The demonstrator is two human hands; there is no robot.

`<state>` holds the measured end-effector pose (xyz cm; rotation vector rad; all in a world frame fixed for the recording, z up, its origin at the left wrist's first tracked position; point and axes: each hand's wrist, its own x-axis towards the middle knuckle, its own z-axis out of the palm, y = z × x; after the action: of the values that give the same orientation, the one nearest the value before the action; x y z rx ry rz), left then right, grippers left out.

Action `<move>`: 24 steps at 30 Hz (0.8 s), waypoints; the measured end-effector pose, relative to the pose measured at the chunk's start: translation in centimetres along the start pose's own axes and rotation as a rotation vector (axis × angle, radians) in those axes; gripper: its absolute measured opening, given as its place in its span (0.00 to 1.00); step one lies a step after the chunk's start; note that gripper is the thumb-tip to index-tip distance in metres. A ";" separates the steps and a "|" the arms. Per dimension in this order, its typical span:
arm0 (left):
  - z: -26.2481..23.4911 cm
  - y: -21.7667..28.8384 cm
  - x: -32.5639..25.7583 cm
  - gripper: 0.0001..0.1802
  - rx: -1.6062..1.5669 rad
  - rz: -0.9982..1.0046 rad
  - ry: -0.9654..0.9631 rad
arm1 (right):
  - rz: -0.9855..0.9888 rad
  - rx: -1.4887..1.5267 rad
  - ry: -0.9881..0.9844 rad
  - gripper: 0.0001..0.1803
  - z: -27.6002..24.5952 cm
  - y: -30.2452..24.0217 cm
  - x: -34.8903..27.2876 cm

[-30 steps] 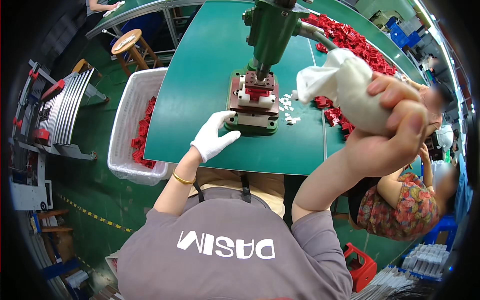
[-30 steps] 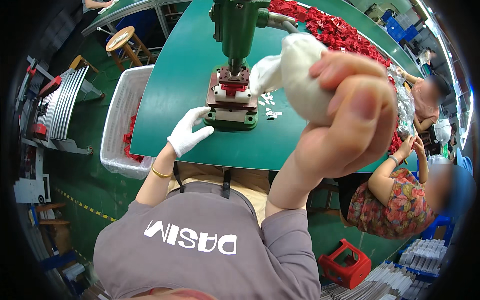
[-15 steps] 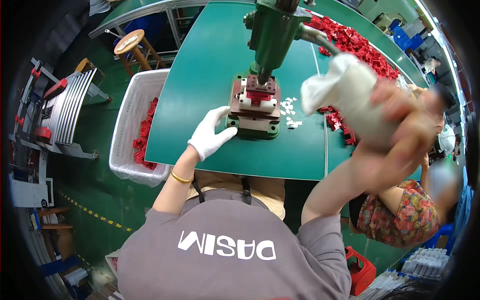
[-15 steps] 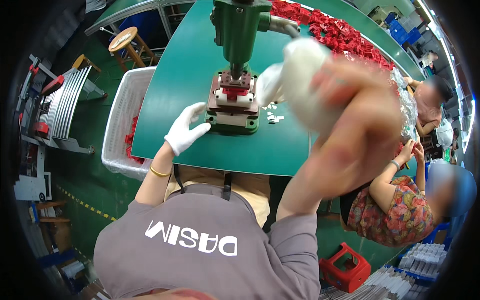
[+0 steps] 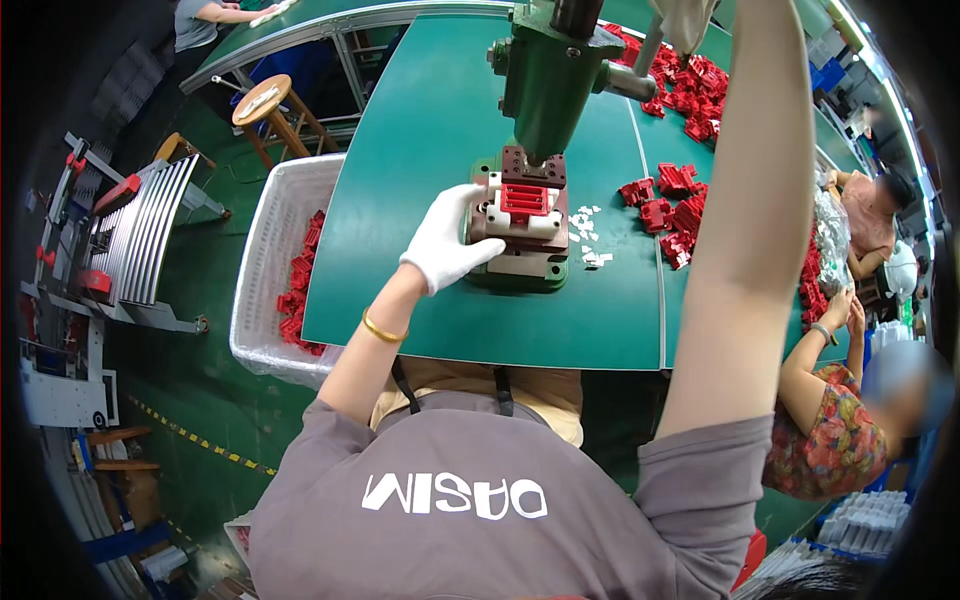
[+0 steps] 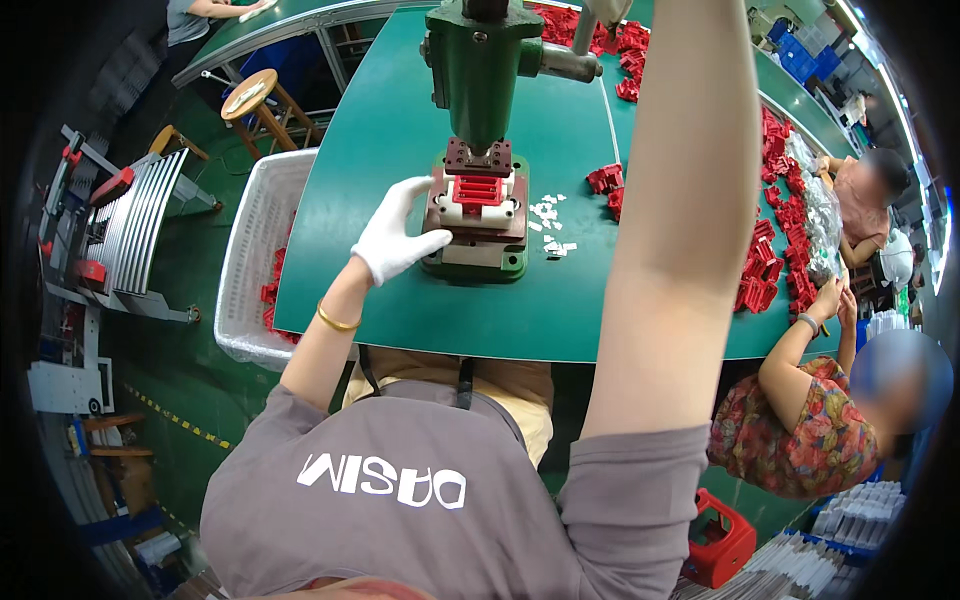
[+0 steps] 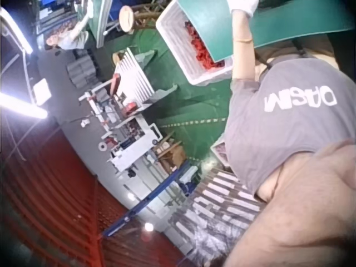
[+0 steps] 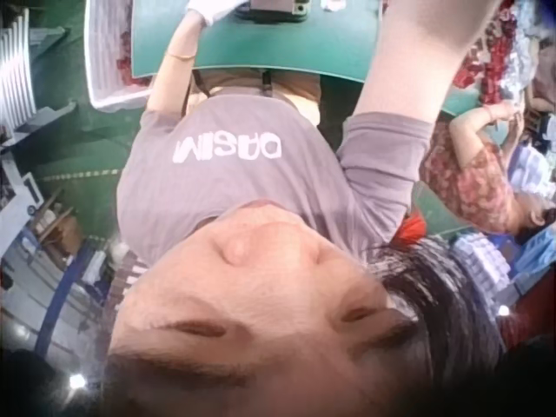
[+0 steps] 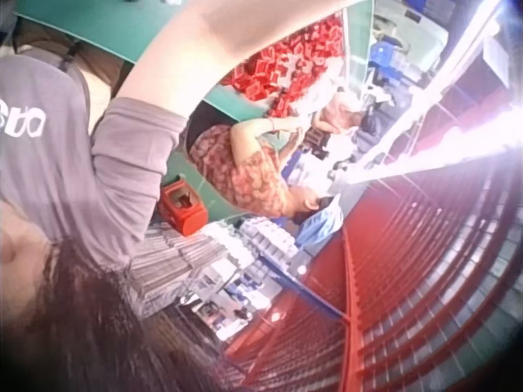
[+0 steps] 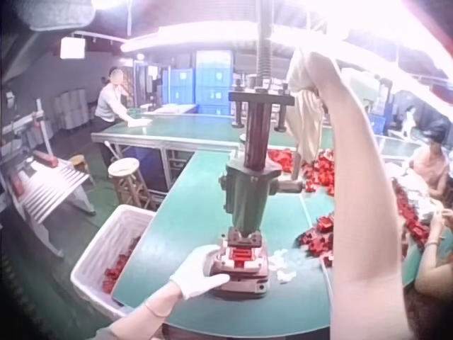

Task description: Using a manual press to assemble small white pins into red plastic housings.

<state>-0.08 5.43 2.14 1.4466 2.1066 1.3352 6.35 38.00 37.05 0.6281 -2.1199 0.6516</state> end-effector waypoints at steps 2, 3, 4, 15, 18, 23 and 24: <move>0.2 0.3 2.1 0.41 0.004 0.074 -0.025 | -0.088 -0.634 0.351 0.16 2.9 -0.8 -3.5; 0.4 0.3 3.5 0.38 -0.005 0.068 -0.085 | -0.132 -0.954 0.529 0.18 4.4 -1.4 -5.6; 0.9 -0.4 4.8 0.37 0.107 0.073 -0.094 | -0.132 -0.957 0.526 0.18 6.6 -2.9 -8.2; 2.6 -0.9 8.4 0.32 -0.200 0.006 -0.190 | 1.155 0.336 0.827 0.10 27.6 -11.6 -35.7; 2.4 -1.1 7.8 0.33 -0.435 -0.064 -0.103 | 1.135 0.455 0.759 0.13 28.9 -12.9 -35.4; 2.1 0.8 3.7 0.36 -0.210 -0.057 0.092 | 1.166 0.539 0.705 0.22 28.9 -14.0 -33.2; 1.5 2.4 2.6 0.37 -0.151 -0.081 0.070 | 1.172 0.602 0.709 0.23 28.9 -14.3 -33.2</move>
<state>1.13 8.62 3.94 1.2588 2.0335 1.4984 17.39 15.89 -2.08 -0.6113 -1.4088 1.8430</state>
